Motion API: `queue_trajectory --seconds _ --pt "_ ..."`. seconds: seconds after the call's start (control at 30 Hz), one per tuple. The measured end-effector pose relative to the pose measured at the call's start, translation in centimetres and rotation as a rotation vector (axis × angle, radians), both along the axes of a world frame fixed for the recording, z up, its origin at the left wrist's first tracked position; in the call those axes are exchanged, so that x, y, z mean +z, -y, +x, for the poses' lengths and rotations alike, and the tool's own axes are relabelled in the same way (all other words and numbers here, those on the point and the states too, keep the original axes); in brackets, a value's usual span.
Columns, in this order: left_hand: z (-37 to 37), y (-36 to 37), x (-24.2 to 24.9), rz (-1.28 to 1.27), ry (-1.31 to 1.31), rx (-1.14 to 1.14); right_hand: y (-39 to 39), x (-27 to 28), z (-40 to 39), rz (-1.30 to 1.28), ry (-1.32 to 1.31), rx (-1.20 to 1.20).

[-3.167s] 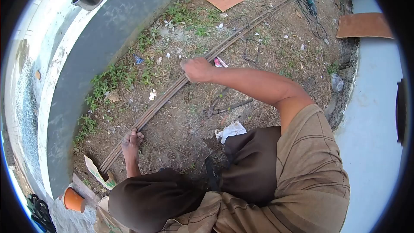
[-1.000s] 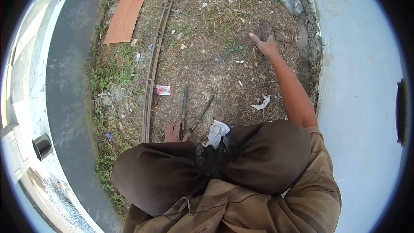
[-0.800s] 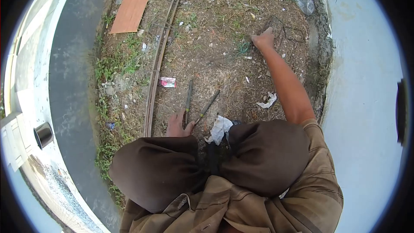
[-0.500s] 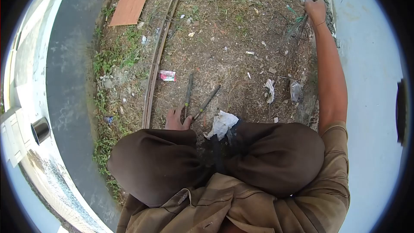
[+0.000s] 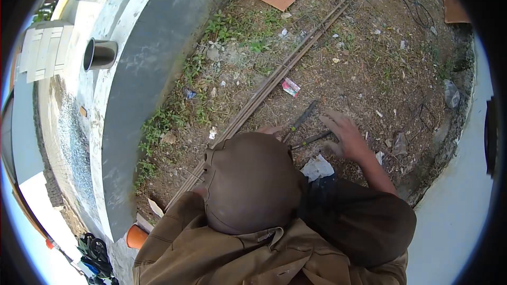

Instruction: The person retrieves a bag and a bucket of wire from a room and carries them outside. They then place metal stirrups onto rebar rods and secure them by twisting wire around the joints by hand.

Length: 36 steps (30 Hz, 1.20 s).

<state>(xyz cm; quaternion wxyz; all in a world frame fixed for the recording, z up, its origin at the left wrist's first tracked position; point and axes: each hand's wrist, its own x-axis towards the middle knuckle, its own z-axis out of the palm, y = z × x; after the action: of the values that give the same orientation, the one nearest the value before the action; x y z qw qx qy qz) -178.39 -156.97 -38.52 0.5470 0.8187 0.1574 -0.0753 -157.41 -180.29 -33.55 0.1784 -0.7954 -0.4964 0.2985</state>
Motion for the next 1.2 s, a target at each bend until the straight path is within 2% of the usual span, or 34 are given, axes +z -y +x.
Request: queue_trajectory --seconds 0.07,0.1,0.17,0.23,0.3,0.37,0.5,0.57,0.63,0.7,0.8,0.9,1.03,1.13,1.2 --pt "0.1 -2.5 0.2 0.139 -0.122 -0.092 -0.7 -4.3 -4.7 0.091 0.208 0.174" --pt "0.0 -3.7 0.5 0.206 -0.177 -0.148 -0.7 -5.3 -5.3 0.043 0.175 0.214" --pt "-2.4 -4.2 -0.2 0.145 -0.110 0.187 -0.4 -6.3 -5.6 -0.066 0.127 0.273" --pt "-1.8 -4.4 2.7 0.058 -0.137 0.383 0.4 -7.7 -5.7 -0.082 0.180 0.292" --pt "-2.0 -4.9 1.8 0.077 -0.098 0.434 0.9 -6.4 -4.6 -0.145 0.200 0.306" --pt "-1.2 -5.2 0.9 0.001 -0.054 0.439 0.0 -2.9 -2.7 -0.220 0.163 0.326" --pt "1.3 -5.3 2.9 -0.321 -0.142 0.548 -1.4 4.2 3.7 0.096 0.108 0.016" --pt "2.7 -6.1 1.3 -0.264 -0.018 0.461 -3.8 10.2 6.5 -0.031 -0.094 -0.369" --pt "4.4 -7.2 0.3 -0.195 0.086 0.370 -5.2 13.7 10.1 -0.073 0.031 -0.511" --pt "5.9 -8.5 -0.5 -0.112 0.156 0.267 -5.4 15.6 14.1 -0.073 0.110 -0.550" --pt "7.9 -11.1 -0.4 -0.139 0.151 0.169 -6.7 18.5 17.7 -0.185 0.309 -0.457" --pt "9.2 -14.0 -0.5 -0.043 0.098 0.120 -8.3 18.6 22.3 -0.360 0.429 -0.272" --pt "10.1 -17.0 -0.3 0.023 0.117 0.122 -11.7 17.6 23.3 -0.531 0.532 -0.103" --pt "9.6 -18.4 1.7 0.045 0.067 0.160 -12.6 13.6 28.4 -0.613 0.415 0.054" --pt "9.8 -19.6 2.3 0.088 0.007 0.165 -14.5 10.0 32.1 -0.854 0.487 0.214"
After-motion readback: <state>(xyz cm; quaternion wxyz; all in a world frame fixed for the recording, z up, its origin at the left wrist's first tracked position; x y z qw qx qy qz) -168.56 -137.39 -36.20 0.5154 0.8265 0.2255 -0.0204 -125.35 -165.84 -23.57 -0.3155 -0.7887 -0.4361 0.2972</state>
